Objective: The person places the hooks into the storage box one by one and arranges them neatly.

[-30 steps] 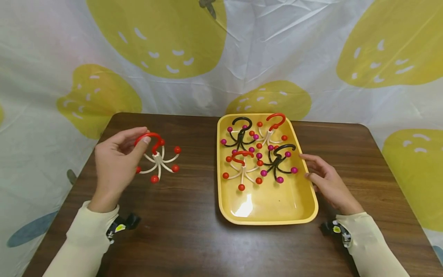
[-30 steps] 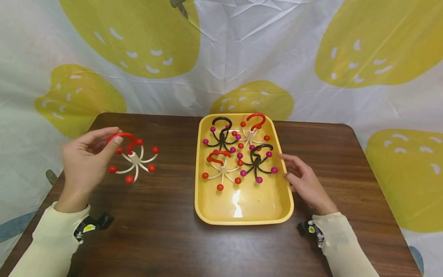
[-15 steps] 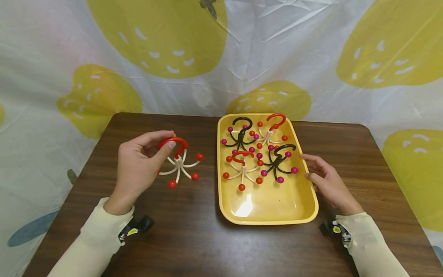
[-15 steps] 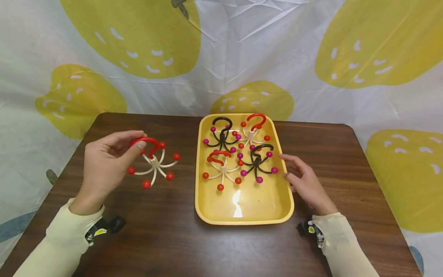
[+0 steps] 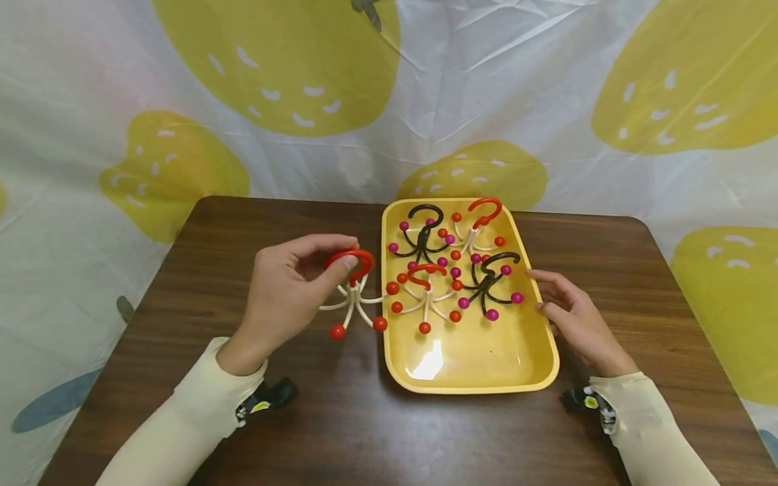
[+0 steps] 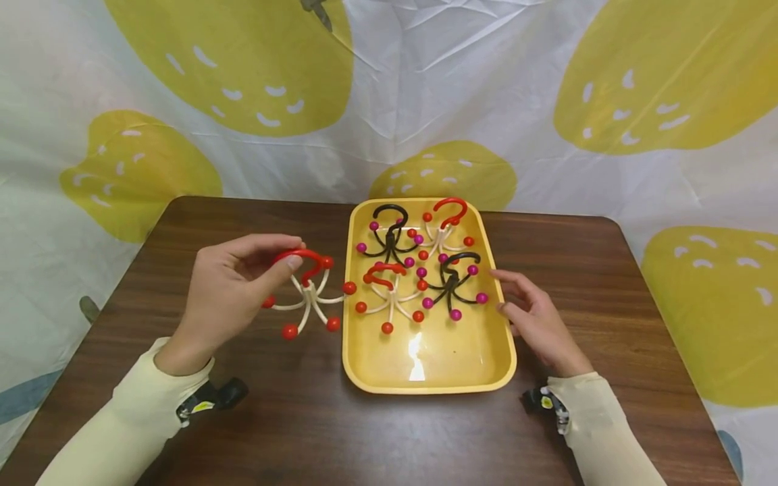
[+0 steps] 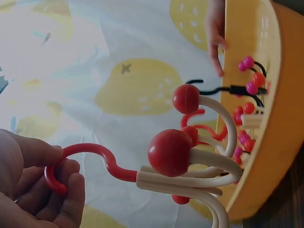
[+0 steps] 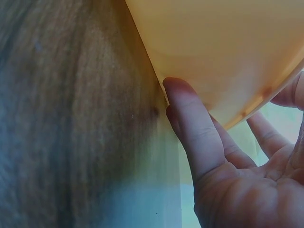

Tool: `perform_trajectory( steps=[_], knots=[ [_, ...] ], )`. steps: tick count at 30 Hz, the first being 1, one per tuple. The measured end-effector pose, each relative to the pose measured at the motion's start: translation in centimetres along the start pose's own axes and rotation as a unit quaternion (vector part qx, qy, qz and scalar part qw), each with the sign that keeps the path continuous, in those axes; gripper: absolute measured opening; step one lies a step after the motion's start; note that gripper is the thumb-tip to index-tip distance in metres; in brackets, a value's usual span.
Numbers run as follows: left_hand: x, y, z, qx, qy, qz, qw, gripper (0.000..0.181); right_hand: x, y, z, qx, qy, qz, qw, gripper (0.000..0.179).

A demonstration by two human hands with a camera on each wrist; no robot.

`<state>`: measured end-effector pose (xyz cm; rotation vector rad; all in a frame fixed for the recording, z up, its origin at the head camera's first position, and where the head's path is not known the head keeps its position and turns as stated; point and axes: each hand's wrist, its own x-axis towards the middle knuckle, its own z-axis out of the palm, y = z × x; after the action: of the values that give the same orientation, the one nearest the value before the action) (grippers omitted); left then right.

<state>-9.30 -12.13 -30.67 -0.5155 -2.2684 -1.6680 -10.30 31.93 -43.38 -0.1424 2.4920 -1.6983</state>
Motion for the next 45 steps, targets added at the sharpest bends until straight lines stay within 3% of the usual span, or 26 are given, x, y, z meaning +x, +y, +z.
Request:
perform_trajectory(
  steps=[9,25,39,45],
  knots=[
    [0.5,1.7,2.8,-0.035,-0.059,0.031,0.9972,0.019,-0.1,0.0,-0.1,0.002,0.002,0.003,1.0,0.053],
    [1.7,3.4,8.4,-0.075,-0.123,0.058,0.9879,0.018,0.0,0.1,0.0,0.002,0.002,0.007,1.0,0.054],
    [1.5,2.5,13.8,-0.111,-0.2,0.006,0.9735,0.018,0.0,0.0,-0.1,0.004,-0.008,0.014,0.9999,0.054],
    [1.5,1.9,15.7,-0.085,-0.225,0.001,0.9707,0.018,0.0,0.2,-0.2,0.012,-0.01,0.006,0.9999,0.054]
  ],
)
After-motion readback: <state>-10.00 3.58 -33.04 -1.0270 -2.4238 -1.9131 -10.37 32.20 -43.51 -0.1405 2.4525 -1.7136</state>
